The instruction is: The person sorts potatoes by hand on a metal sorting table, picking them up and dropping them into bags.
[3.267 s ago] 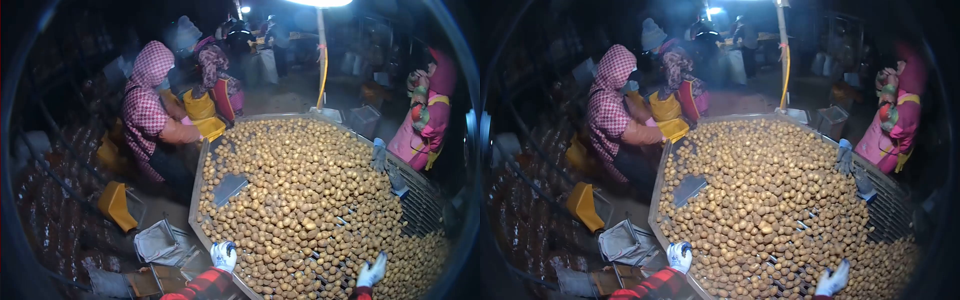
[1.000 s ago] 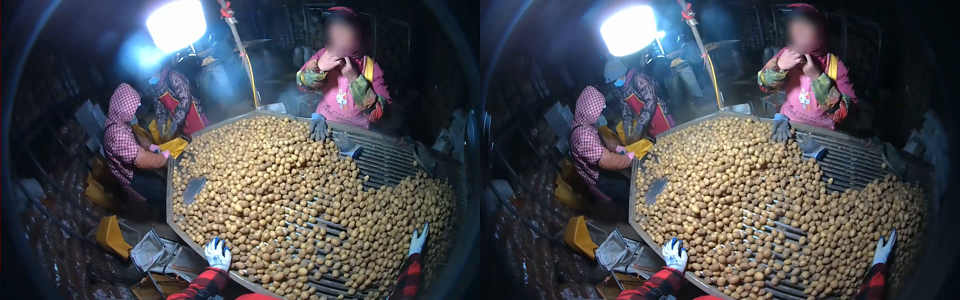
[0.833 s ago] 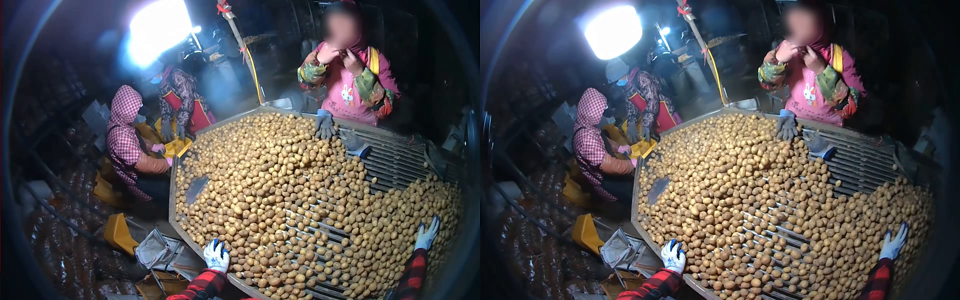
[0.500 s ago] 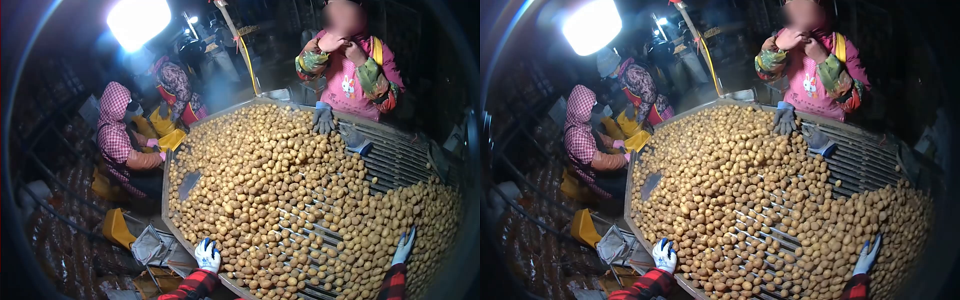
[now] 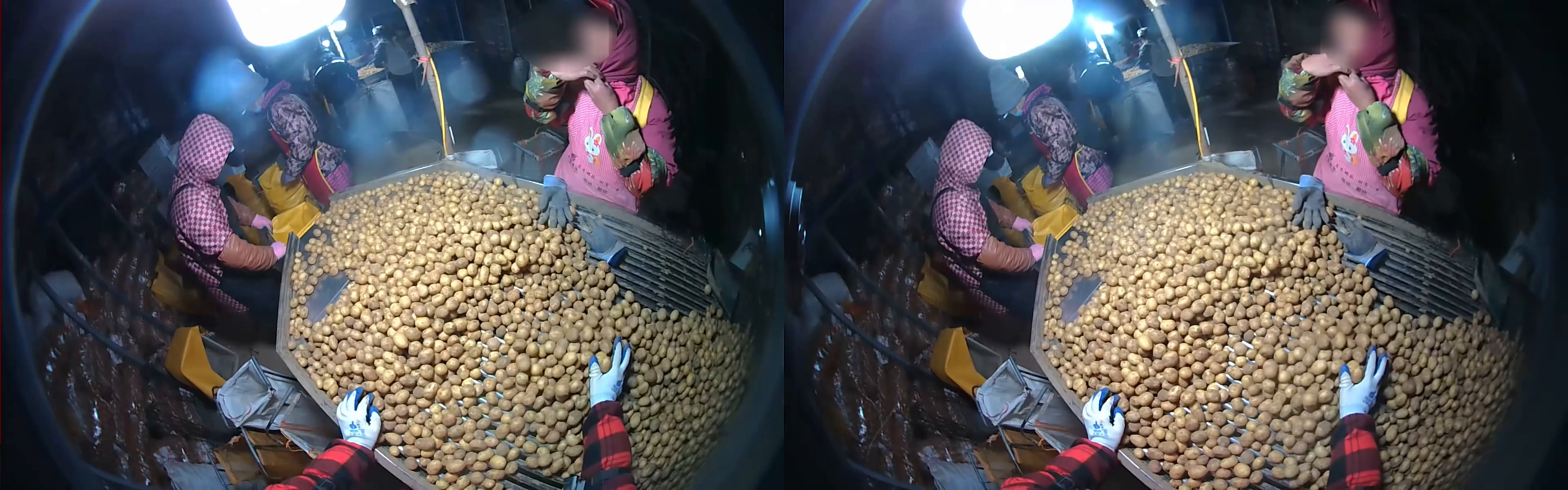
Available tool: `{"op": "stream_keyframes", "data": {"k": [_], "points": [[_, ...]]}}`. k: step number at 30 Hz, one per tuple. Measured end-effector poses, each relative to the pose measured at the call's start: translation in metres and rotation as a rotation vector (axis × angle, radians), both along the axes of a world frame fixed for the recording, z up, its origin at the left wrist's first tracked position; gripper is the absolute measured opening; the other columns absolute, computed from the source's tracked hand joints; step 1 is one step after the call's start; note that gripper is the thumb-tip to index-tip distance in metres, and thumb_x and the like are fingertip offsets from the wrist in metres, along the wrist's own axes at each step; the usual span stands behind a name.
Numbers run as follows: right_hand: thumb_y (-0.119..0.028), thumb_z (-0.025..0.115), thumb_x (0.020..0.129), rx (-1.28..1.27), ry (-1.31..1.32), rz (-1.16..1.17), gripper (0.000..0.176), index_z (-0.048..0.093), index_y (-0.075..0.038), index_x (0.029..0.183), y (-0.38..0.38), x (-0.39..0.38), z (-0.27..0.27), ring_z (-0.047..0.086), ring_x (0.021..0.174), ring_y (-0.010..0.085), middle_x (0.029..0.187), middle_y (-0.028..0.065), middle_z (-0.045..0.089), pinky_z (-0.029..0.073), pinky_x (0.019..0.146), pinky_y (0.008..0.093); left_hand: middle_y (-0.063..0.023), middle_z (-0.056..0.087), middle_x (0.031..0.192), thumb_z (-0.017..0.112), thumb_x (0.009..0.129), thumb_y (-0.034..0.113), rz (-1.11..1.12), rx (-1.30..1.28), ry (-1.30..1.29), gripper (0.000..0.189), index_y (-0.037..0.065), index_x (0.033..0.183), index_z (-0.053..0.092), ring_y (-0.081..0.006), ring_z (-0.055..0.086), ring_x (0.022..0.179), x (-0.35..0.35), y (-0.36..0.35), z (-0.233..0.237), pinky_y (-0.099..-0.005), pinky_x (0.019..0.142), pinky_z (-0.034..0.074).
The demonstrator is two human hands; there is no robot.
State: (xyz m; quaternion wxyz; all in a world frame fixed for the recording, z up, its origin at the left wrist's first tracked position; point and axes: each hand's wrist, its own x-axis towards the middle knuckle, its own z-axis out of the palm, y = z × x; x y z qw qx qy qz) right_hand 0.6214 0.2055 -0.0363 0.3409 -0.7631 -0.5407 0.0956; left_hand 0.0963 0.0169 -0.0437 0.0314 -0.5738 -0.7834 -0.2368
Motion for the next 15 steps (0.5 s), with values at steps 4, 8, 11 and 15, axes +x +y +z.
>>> {"op": "stream_keyframes", "data": {"k": [4,8,11,15], "points": [[-0.030,0.082,0.084,0.064,-0.013,0.060,0.086,0.038,-0.017,0.157,0.001,-0.019,0.005,0.039,0.144,0.0429,0.163,0.0215,0.028,0.042,0.113,0.0486,-0.0120,0.059,0.137,0.069,0.081,0.020,0.013,-0.001,0.001,0.037,0.013,0.117,0.071,-0.0358,0.049,0.131,0.004,-0.001,0.005,-0.0510,0.111,0.036],[-0.034,0.085,0.076,-0.013,-0.134,0.094,0.092,0.040,-0.018,0.155,0.006,-0.058,0.015,0.045,0.138,0.0446,0.160,0.0199,0.033,0.044,0.111,0.0511,-0.0126,0.058,0.138,0.069,0.081,0.021,0.008,-0.029,-0.010,0.038,0.013,0.117,0.071,-0.0364,0.048,0.132,0.003,-0.001,0.007,-0.0512,0.111,0.035],[-0.038,0.085,0.075,-0.198,-0.305,0.050,0.096,0.037,-0.020,0.156,0.021,-0.101,0.027,0.035,0.144,0.0473,0.163,0.0154,0.031,0.041,0.112,0.0560,-0.0136,0.059,0.137,0.069,0.080,0.021,-0.004,-0.020,-0.016,0.038,0.012,0.117,0.071,-0.0365,0.049,0.131,0.001,0.000,0.005,-0.0519,0.110,0.036],[-0.043,0.083,0.077,-0.319,-0.219,0.105,0.098,0.032,-0.028,0.159,0.058,-0.146,0.057,0.038,0.142,0.0468,0.164,0.0141,0.030,0.044,0.109,0.0555,-0.0140,0.059,0.135,0.069,0.079,0.021,-0.005,-0.026,-0.024,0.038,0.013,0.116,0.071,-0.0367,0.051,0.129,0.002,-0.001,0.007,-0.0524,0.109,0.037]]}}
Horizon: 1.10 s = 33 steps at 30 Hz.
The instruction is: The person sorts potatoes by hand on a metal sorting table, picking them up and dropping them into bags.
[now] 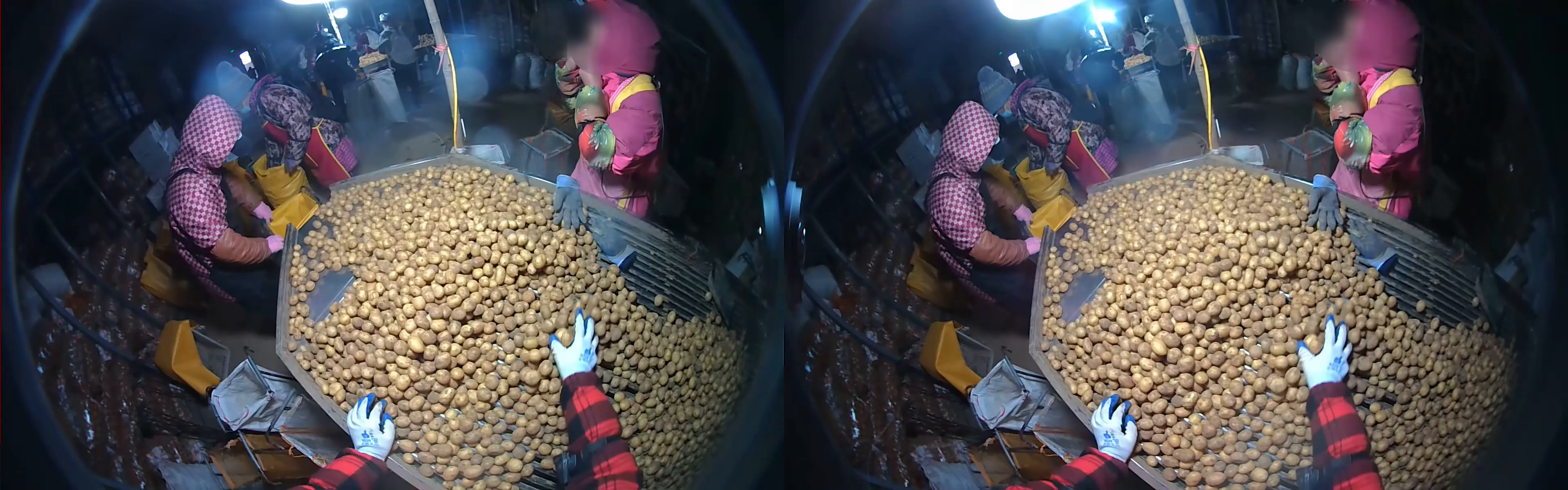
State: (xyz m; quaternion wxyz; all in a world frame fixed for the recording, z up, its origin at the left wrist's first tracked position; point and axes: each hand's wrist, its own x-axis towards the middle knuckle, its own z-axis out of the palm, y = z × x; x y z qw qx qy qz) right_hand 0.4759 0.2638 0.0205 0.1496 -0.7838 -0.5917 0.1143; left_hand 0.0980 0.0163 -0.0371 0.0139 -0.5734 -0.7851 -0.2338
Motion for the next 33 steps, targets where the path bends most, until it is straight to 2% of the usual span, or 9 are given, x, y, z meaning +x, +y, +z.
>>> {"op": "stream_keyframes", "data": {"k": [7,11,15,20,24,26,29,31,33], "points": [[-0.049,0.076,0.083,-0.106,-0.022,-0.058,0.093,0.029,-0.029,0.161,0.052,-0.045,-0.003,0.033,0.144,0.0497,0.169,0.0127,0.019,0.045,0.107,0.0577,-0.0130,0.060,0.134,0.069,0.079,0.023,-0.004,-0.003,-0.049,0.038,0.014,0.116,0.070,-0.0360,0.051,0.129,-0.002,0.001,0.001,-0.0524,0.108,0.038],[-0.050,0.074,0.083,-0.058,-0.038,0.158,0.088,0.036,-0.027,0.159,0.016,-0.083,0.010,0.031,0.145,0.0491,0.169,0.0089,0.019,0.044,0.108,0.0584,-0.0129,0.060,0.134,0.069,0.079,0.023,-0.015,0.005,-0.042,0.037,0.014,0.115,0.071,-0.0359,0.051,0.128,-0.003,0.001,0.000,-0.0523,0.108,0.038],[-0.059,0.068,0.084,-0.198,-0.329,0.382,0.084,0.041,-0.027,0.156,-0.046,-0.114,0.008,0.035,0.143,0.0437,0.166,0.0064,0.028,0.040,0.107,0.0591,-0.0137,0.059,0.135,0.069,0.079,0.023,-0.019,0.013,-0.011,0.037,0.012,0.115,0.071,-0.0360,0.051,0.128,-0.002,0.001,0.001,-0.0524,0.108,0.038],[-0.058,0.067,0.084,0.012,-0.131,0.412,0.081,0.044,-0.024,0.154,-0.119,-0.132,-0.023,0.026,0.148,0.0436,0.164,0.0063,0.032,0.024,0.118,0.0612,-0.0159,0.058,0.136,0.068,0.079,0.021,-0.036,0.021,-0.038,0.037,0.011,0.115,0.071,-0.0378,0.050,0.128,-0.003,0.001,0.005,-0.0531,0.110,0.037],[-0.053,0.067,0.083,-0.061,-0.059,0.644,0.067,0.058,-0.023,0.143,-0.188,-0.117,-0.006,0.024,0.150,0.0428,0.162,0.0139,0.035,0.005,0.121,0.0682,-0.0149,0.056,0.139,0.069,0.080,0.022,-0.044,0.003,-0.040,0.039,0.013,0.118,0.071,-0.0372,0.048,0.131,-0.005,0.001,0.000,-0.0533,0.111,0.036],[-0.044,0.072,0.075,0.057,0.019,0.497,0.062,0.064,-0.019,0.131,-0.188,-0.083,0.008,0.038,0.140,0.0346,0.144,0.0126,0.050,0.009,0.121,0.0667,-0.0143,0.055,0.140,0.069,0.081,0.023,-0.046,-0.007,-0.055,0.039,0.014,0.119,0.071,-0.0369,0.047,0.132,-0.005,0.000,-0.001,-0.0536,0.112,0.035],[-0.036,0.075,0.076,0.343,-0.313,0.134,0.065,0.061,-0.011,0.135,-0.177,0.001,-0.009,0.038,0.139,0.0371,0.150,0.0134,0.047,0.016,0.121,0.0638,-0.0143,0.055,0.140,0.069,0.081,0.023,-0.050,0.013,-0.038,0.040,0.015,0.119,0.071,-0.0369,0.047,0.132,-0.004,0.000,-0.001,-0.0538,0.112,0.036],[-0.043,0.071,0.086,-0.131,-0.205,-0.112,0.071,0.050,-0.021,0.150,-0.162,0.046,-0.004,0.029,0.148,0.0424,0.163,0.0105,0.035,0.013,0.121,0.0654,-0.0145,0.055,0.140,0.069,0.080,0.023,-0.060,0.016,-0.034,0.041,0.014,0.120,0.071,-0.0372,0.048,0.132,-0.004,0.000,-0.002,-0.0538,0.112,0.036],[-0.050,0.065,0.091,-0.258,-0.248,-0.185,0.070,0.042,-0.032,0.155,-0.155,0.057,-0.011,0.024,0.151,0.0452,0.165,0.0089,0.031,0.010,0.122,0.0658,-0.0179,0.057,0.137,0.069,0.078,0.022,-0.064,0.069,-0.004,0.041,0.010,0.118,0.071,-0.0379,0.051,0.128,-0.005,0.000,-0.004,-0.0535,0.108,0.038]]}}
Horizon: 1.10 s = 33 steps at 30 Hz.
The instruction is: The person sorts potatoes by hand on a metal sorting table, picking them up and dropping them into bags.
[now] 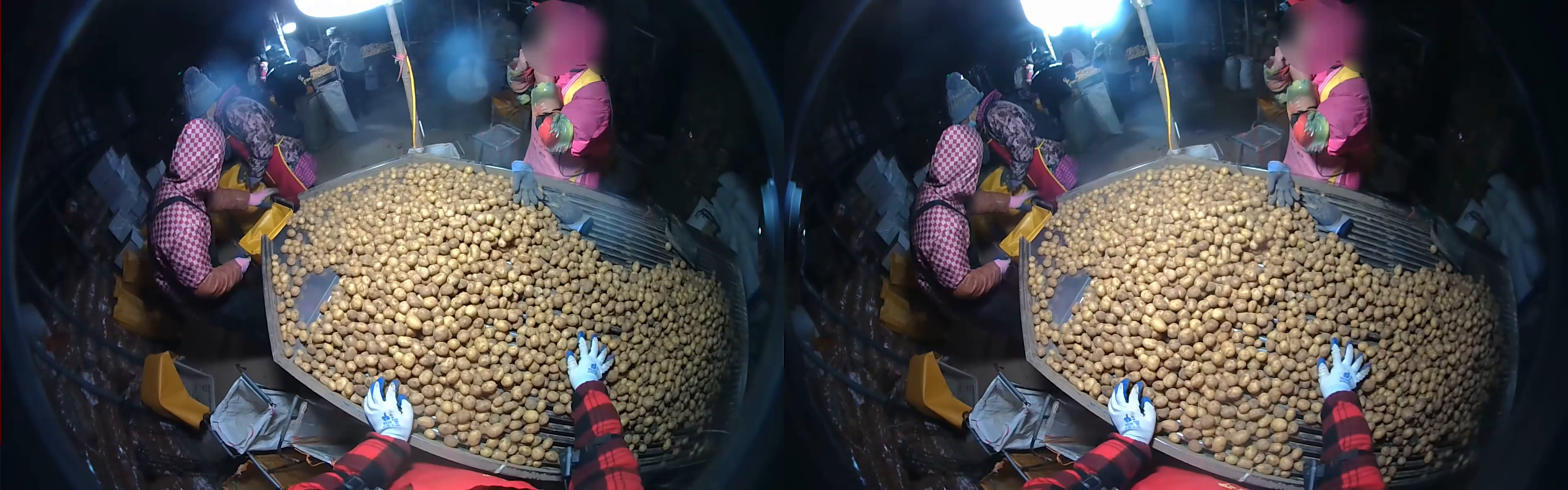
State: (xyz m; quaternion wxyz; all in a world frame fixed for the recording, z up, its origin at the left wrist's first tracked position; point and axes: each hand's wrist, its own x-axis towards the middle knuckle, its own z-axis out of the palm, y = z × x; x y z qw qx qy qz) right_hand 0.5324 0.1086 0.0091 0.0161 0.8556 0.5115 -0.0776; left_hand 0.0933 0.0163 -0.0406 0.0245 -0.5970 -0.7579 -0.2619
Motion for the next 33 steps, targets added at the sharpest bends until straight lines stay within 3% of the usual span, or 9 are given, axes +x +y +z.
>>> {"op": "stream_keyframes", "data": {"k": [1,6,12,18,21,24,27,30,33], "points": [[-0.055,0.060,0.094,-0.062,0.052,-0.041,0.070,0.037,-0.038,0.158,0.004,-0.007,0.007,0.020,0.152,0.0456,0.168,0.0089,0.026,0.007,0.122,0.0665,-0.0181,0.057,0.138,0.069,0.079,0.023,-0.009,-0.005,-0.018,0.044,0.010,0.121,0.070,-0.0377,0.051,0.128,-0.001,0.000,0.002,-0.0537,0.109,0.038],[-0.059,0.068,0.085,0.044,0.089,0.152,0.080,0.043,-0.032,0.155,-0.019,-0.053,0.005,0.020,0.149,0.0498,0.165,0.0156,0.025,0.007,0.118,0.0734,-0.0200,0.050,0.146,0.070,0.081,0.026,0.012,-0.001,-0.011,0.051,0.010,0.129,0.065,-0.0398,0.045,0.135,0.008,0.003,-0.003,-0.0566,0.115,0.030],[-0.052,0.071,0.082,0.134,0.105,0.404,0.059,0.064,-0.035,0.137,-0.086,-0.094,-0.016,0.012,0.148,0.0575,0.164,0.0123,0.026,0.001,0.117,0.0762,-0.0159,0.060,0.134,0.069,0.083,0.025,-0.648,0.122,-0.215,0.047,0.010,0.127,0.065,-0.0359,0.054,0.125,0.084,0.056,0.059,-0.0560,0.110,0.035],[-0.058,0.071,0.080,0.033,-0.014,0.554,0.060,0.067,-0.030,0.132,-0.116,-0.086,-0.018,0.015,0.150,0.0513,0.167,0.0142,0.023,-0.001,0.116,0.0770,-0.0161,0.052,0.146,0.066,0.088,0.029,-1.160,-0.085,-0.133,0.052,0.010,0.136,0.058,-0.0376,0.045,0.137,0.178,0.105,0.058,-0.0590,0.115,0.030],[-0.065,0.074,0.073,0.064,0.018,0.562,0.071,0.067,-0.028,0.133,-0.124,-0.084,-0.029,0.019,0.150,0.0480,0.167,0.0150,0.020,0.002,0.117,0.0756,-0.0168,0.040,0.157,0.066,0.088,0.034,-1.129,-0.257,-0.007,0.056,0.017,0.140,0.057,-0.0459,0.039,0.139,0.203,0.103,0.047,-0.0651,0.115,0.027],[-0.066,0.074,0.072,0.003,-0.058,0.571,0.076,0.064,-0.027,0.136,-0.112,-0.092,-0.028,0.022,0.148,0.0473,0.166,0.0131,0.022,0.010,0.116,0.0752,-0.0173,0.042,0.155,0.066,0.088,0.033,-1.055,-0.181,0.005,0.053,0.016,0.138,0.059,-0.0450,0.040,0.139,0.207,0.097,0.043,-0.0628,0.114,0.030],[-0.067,0.072,0.074,-0.122,-0.131,0.567,0.076,0.063,-0.028,0.138,-0.100,-0.101,-0.021,0.024,0.148,0.0465,0.164,0.0077,0.030,0.019,0.113,0.0731,-0.0170,0.046,0.151,0.066,0.087,0.030,-0.991,-0.074,-0.131,0.051,0.015,0.136,0.060,-0.0427,0.042,0.137,0.193,0.097,0.044,-0.0569,0.112,0.034],[-0.062,0.072,0.075,0.003,-0.104,0.699,0.067,0.065,-0.031,0.133,-0.079,-0.114,-0.009,0.031,0.142,0.0477,0.159,0.0058,0.037,0.035,0.103,0.0641,-0.0142,0.055,0.139,0.065,0.087,0.027,-0.951,-0.043,-0.125,0.048,0.017,0.133,0.061,-0.0379,0.048,0.132,0.163,0.098,0.053,-0.0565,0.111,0.035],[-0.046,0.078,0.073,0.065,0.010,0.668,0.061,0.066,-0.028,0.131,-0.048,-0.139,-0.010,0.041,0.129,0.0480,0.155,0.0059,0.042,0.043,0.091,0.0593,-0.0090,0.060,0.128,0.068,0.077,0.030,-0.868,-0.001,0.047,0.049,0.020,0.125,0.064,-0.0313,0.054,0.122,0.128,0.105,0.068,-0.0570,0.101,0.038]]}}
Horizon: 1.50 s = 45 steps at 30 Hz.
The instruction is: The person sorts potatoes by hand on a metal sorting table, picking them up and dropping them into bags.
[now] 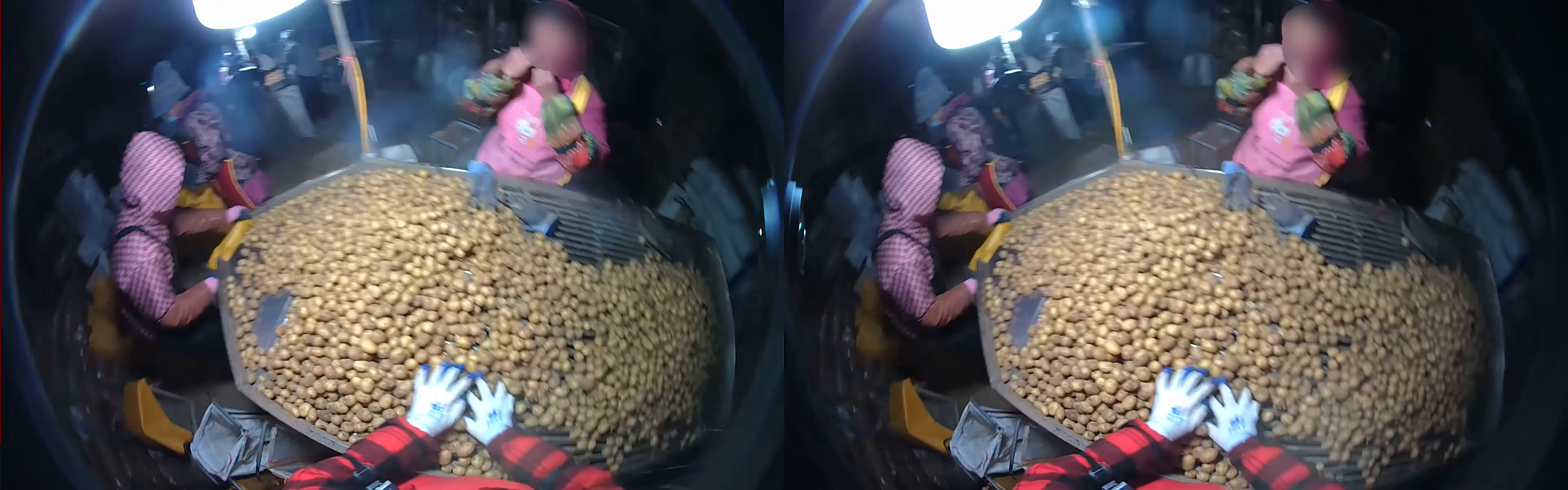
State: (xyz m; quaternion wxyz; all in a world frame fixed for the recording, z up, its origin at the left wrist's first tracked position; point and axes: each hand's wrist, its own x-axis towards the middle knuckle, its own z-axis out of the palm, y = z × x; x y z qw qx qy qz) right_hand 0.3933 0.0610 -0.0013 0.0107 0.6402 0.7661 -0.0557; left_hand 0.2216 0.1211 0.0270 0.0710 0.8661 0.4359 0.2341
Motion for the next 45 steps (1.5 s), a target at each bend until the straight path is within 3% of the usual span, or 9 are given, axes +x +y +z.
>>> {"op": "stream_keyframes", "data": {"k": [2,8,13,17,20,27,33,40,45], "points": [[-0.046,0.075,0.079,0.031,0.095,-0.046,0.066,0.060,-0.027,0.141,0.009,-0.014,0.005,0.044,0.125,0.0486,0.158,0.0051,0.042,0.045,0.089,0.0577,-0.0105,0.060,0.125,0.073,0.071,0.028,0.150,0.066,0.045,0.044,0.019,0.114,0.067,-0.0335,0.054,0.118,-0.014,0.010,0.001,-0.0536,0.093,0.040],[-0.052,0.065,0.088,-0.126,0.091,0.115,0.066,0.053,-0.026,0.148,-0.021,-0.011,0.027,0.033,0.139,0.0538,0.163,0.0021,0.036,0.042,0.098,0.0633,-0.0150,0.057,0.139,0.071,0.084,0.025,0.206,-0.035,0.037,0.051,0.016,0.133,0.062,-0.0342,0.051,0.131,-0.057,0.016,-0.029,-0.0611,0.115,0.029],[-0.037,0.069,0.081,0.133,0.381,0.098,0.046,0.067,-0.016,0.122,-0.021,0.057,0.034,0.062,0.110,0.0310,0.136,0.0103,0.058,0.046,0.096,0.0535,-0.0125,0.056,0.142,0.073,0.078,0.016,0.210,-0.046,0.080,0.058,0.017,0.135,0.060,-0.0311,0.050,0.135,-0.066,0.002,-0.015,-0.0623,0.119,0.023],[-0.045,0.064,0.089,0.109,-0.069,-0.280,0.062,0.054,-0.018,0.144,-0.009,0.100,0.012,0.037,0.142,0.0392,0.155,0.0104,0.042,0.020,0.117,0.0667,-0.0155,0.050,0.148,0.072,0.075,0.011,0.256,-0.072,0.099,0.063,0.016,0.137,0.059,-0.0356,0.046,0.137,-0.063,-0.009,-0.021,-0.0611,0.120,0.024],[-0.046,0.063,0.090,-0.030,-0.037,-0.186,0.067,0.050,-0.016,0.148,-0.044,0.087,0.011,0.033,0.145,0.0402,0.157,0.0094,0.040,0.009,0.121,0.0690,-0.0182,0.047,0.150,0.070,0.075,0.013,0.257,-0.065,0.067,0.064,0.016,0.138,0.058,-0.0380,0.044,0.139,-0.065,-0.014,-0.022,-0.0598,0.119,0.025],[-0.037,0.071,0.083,0.304,0.304,-0.113,0.060,0.060,-0.013,0.137,-0.013,0.126,0.039,0.053,0.126,0.0320,0.142,0.0110,0.056,0.030,0.115,0.0565,-0.0211,0.054,0.142,0.065,0.080,0.007,0.316,-0.040,-0.175,0.046,0.010,0.125,0.067,-0.0400,0.047,0.135,-0.058,-0.038,-0.021,-0.0562,0.115,0.031],[-0.058,0.060,0.090,-0.123,0.101,-0.420,0.071,0.043,-0.031,0.153,0.108,0.061,0.019,0.023,0.152,0.0384,0.168,0.0124,0.021,0.013,0.113,0.0795,-0.0186,0.057,0.138,0.063,0.078,0.006,0.211,-0.045,-0.178,0.042,0.011,0.120,0.069,-0.0421,0.050,0.130,-0.032,-0.055,-0.008,-0.0571,0.115,0.033],[-0.049,0.072,0.081,0.026,0.344,0.048,0.074,0.050,-0.032,0.149,-0.014,0.006,0.008,0.013,0.155,0.0429,0.168,0.0202,0.018,0.010,0.115,0.0754,-0.0186,0.059,0.136,0.061,0.078,0.003,0.108,-0.098,-0.177,0.043,0.010,0.120,0.069,-0.0391,0.051,0.131,-0.006,-0.055,0.011,-0.0568,0.115,0.031],[-0.039,0.074,0.081,0.013,0.459,0.225,0.057,0.062,-0.028,0.135,-0.103,0.040,0.017,0.038,0.145,0.0330,0.148,0.0081,0.050,0.026,0.115,0.0642,-0.0144,0.058,0.136,0.069,0.075,0.013,-0.029,-0.207,-0.028,0.046,0.012,0.122,0.068,-0.0402,0.048,0.134,0.002,-0.070,-0.005,-0.0597,0.116,0.029]]}}
